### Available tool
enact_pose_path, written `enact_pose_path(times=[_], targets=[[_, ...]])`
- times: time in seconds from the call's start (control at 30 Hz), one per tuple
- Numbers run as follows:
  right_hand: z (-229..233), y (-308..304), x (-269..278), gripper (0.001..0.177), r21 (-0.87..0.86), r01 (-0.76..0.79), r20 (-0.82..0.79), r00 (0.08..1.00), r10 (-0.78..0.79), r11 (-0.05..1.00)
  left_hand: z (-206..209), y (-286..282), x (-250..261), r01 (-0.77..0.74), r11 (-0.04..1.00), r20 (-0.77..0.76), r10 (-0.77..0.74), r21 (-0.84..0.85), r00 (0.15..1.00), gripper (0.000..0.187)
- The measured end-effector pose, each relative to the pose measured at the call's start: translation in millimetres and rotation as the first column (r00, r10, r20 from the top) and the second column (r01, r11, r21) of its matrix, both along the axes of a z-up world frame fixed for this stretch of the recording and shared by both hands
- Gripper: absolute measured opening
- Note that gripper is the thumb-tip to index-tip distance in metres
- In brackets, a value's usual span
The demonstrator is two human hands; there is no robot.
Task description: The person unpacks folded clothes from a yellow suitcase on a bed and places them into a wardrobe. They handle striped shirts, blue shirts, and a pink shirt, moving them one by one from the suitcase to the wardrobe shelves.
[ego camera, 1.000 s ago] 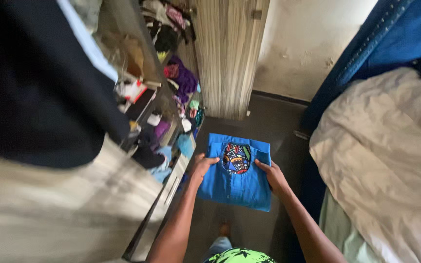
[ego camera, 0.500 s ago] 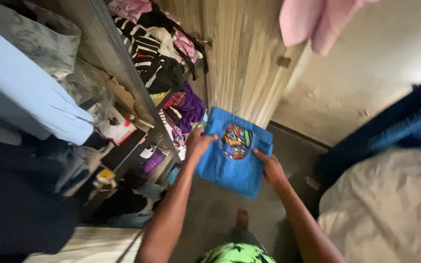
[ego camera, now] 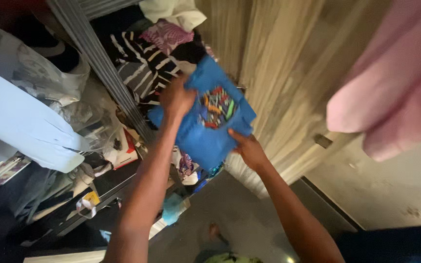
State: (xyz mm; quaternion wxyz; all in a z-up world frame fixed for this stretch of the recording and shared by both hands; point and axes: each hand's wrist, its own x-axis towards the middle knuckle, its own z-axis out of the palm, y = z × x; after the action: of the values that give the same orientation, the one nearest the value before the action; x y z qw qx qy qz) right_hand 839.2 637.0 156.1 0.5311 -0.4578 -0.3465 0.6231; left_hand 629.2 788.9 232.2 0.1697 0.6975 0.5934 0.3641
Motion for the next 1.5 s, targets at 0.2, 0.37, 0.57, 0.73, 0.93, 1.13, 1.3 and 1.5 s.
enact_pose_path(times=[0.2,0.37,0.57,0.73,0.93,1.13,1.3,1.5], targets=[[22,98,-39,0.058,0.134,-0.036,-0.179,0.982,0.061,0.99,34,113,0,-0.186,0.956,-0.144,0.222,0.228,0.964,0.033],[5,187,-99,0.047,0.051,-0.085,-0.217,0.972,0.094,0.995,36,203,-27,-0.334,0.794,-0.185,0.479,0.509,0.858,0.034],[-46,244,-184,0.05,0.208,-0.426,0.538,0.802,0.26,0.881,-4,195,-88,-0.51,0.695,-0.234,0.68,0.507,0.694,0.037],[-87,272,-162,0.05,0.184,-0.519,-0.226,0.804,0.55,0.835,-19,119,-76,-0.423,0.605,-0.159,0.678,0.674,0.717,0.046],[3,299,-74,0.058,-0.269,-0.833,0.402,0.359,0.842,0.483,-31,99,-85,-0.476,0.648,-0.168,0.68,0.595,0.714,0.042],[63,330,-97,0.036,0.436,-0.515,0.444,0.836,0.322,0.738,-60,145,-106,-0.537,0.692,-0.218,0.689,0.482,0.691,0.047],[84,354,-163,0.029,0.846,-0.492,0.525,0.705,-0.477,0.205,-42,150,-102,-0.66,0.732,-0.282,0.678,0.171,0.679,0.064],[57,356,-172,0.023,0.703,-0.624,0.71,0.583,-0.395,0.342,-40,140,-91,-0.649,0.719,-0.261,0.695,0.25,0.67,0.051]])
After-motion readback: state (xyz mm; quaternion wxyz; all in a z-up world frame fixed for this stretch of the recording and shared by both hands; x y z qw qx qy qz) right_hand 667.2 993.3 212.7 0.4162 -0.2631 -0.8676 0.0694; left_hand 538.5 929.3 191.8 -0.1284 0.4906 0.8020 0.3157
